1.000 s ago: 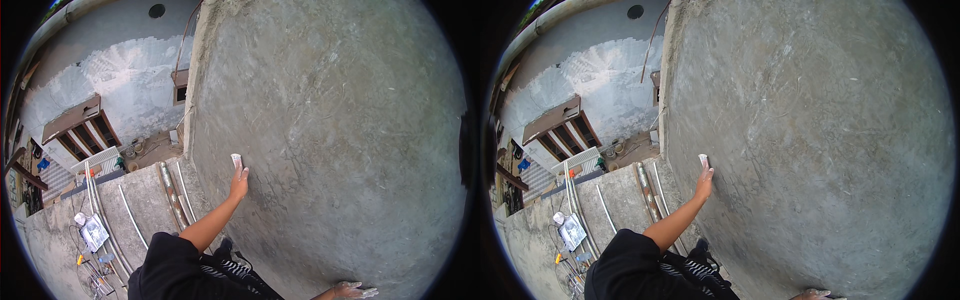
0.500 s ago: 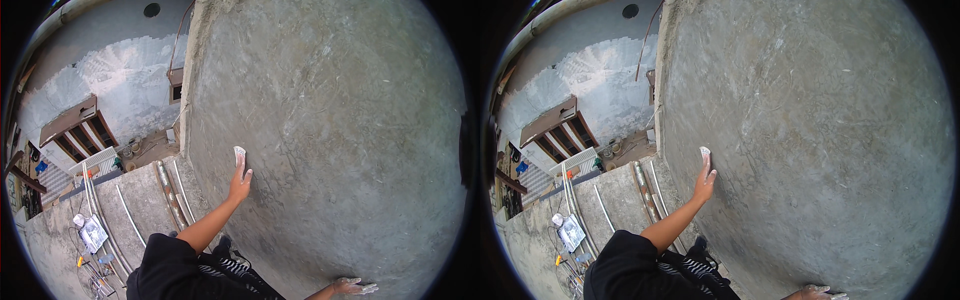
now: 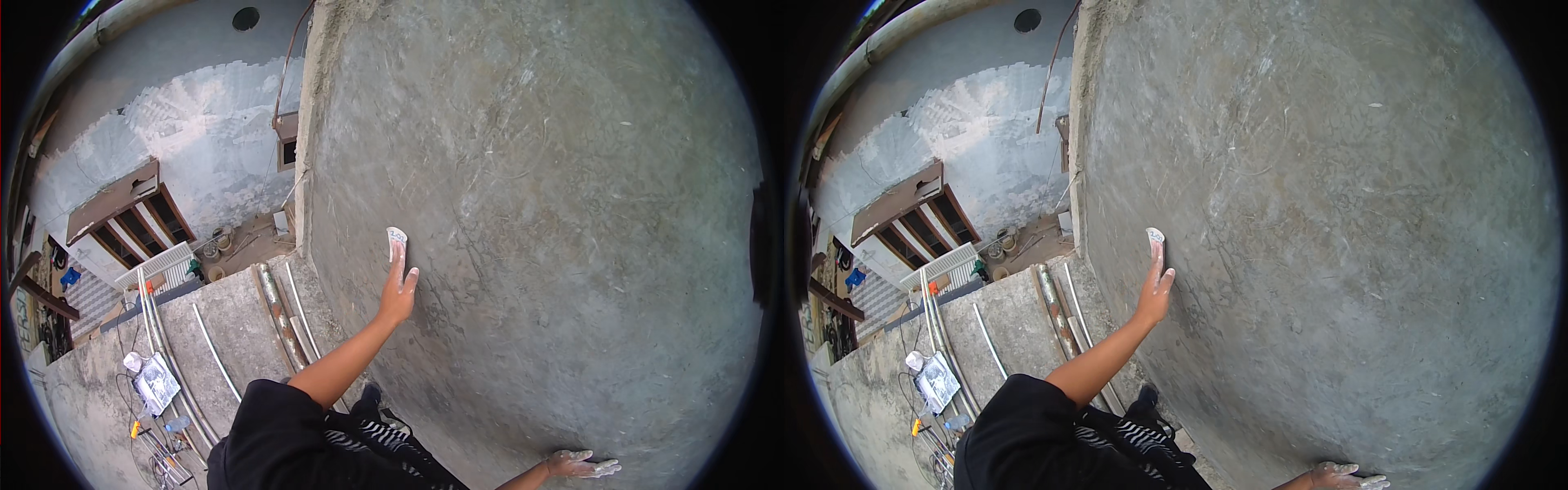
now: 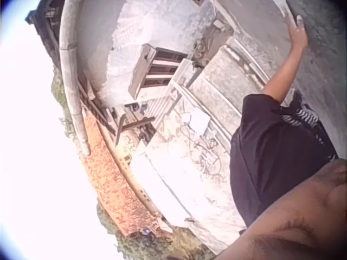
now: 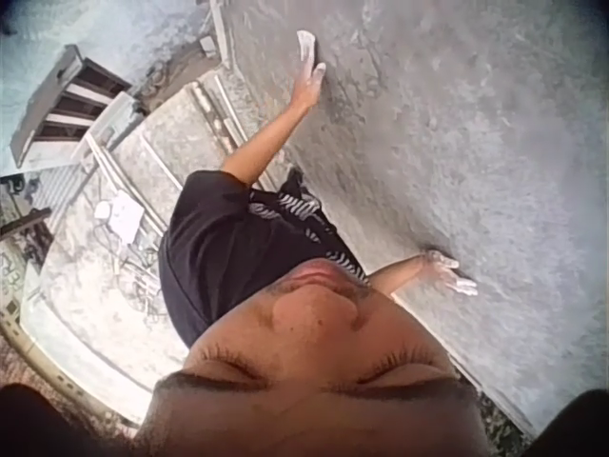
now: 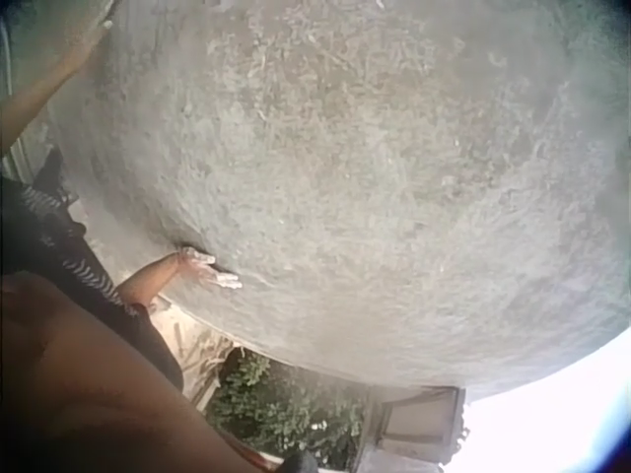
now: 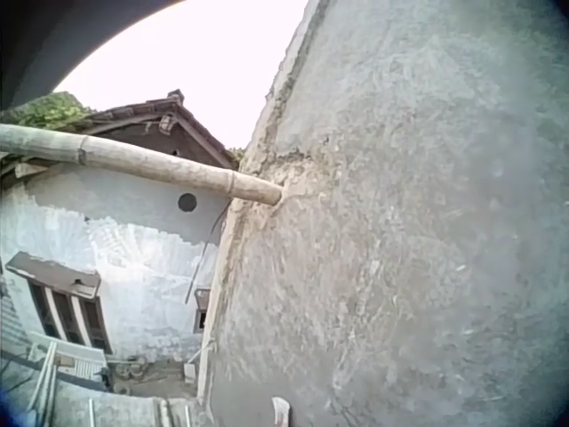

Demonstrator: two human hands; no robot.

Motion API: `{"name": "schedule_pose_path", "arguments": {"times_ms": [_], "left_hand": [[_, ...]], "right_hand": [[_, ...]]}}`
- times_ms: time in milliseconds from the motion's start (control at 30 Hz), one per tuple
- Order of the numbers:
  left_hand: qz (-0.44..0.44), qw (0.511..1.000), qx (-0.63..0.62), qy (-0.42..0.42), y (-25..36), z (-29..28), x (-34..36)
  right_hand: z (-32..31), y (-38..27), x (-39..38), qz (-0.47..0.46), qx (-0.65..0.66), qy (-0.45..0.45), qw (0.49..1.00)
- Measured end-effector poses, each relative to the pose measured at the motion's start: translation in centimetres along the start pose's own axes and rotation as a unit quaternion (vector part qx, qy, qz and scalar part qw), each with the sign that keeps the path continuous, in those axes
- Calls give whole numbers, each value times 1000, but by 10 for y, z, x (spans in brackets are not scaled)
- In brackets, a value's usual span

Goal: Sand down a concrete wall using a small piece of sandpaper.

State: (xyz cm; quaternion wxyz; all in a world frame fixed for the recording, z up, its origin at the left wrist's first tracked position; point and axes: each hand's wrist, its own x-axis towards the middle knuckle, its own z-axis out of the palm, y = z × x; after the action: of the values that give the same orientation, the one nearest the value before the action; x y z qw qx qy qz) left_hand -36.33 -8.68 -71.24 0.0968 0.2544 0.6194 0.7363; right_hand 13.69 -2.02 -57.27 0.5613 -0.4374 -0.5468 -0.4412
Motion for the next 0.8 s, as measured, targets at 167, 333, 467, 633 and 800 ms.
{"name": "schedule_pose_path", "arguments": {"times_ms": [167,333,467,633,800], "left_hand": [[36,999,-3,5,-4,2,7],[7,999,-9,38,-14,-10,51],[46,998,-31,6,-7,1,5],[45,998,14,-32,-6,5,-12],[28,999,8,39,-13,-10,46]], "right_hand": [[0,2,-2,5,-2,-4,1000],[-1,1,0,10,2,0,1000],[0,-3,1,3,-6,1,1000],[-1,-3,1,11,-9,-4,1000],[-2,-2,2,12,-8,-6,1000]]}}
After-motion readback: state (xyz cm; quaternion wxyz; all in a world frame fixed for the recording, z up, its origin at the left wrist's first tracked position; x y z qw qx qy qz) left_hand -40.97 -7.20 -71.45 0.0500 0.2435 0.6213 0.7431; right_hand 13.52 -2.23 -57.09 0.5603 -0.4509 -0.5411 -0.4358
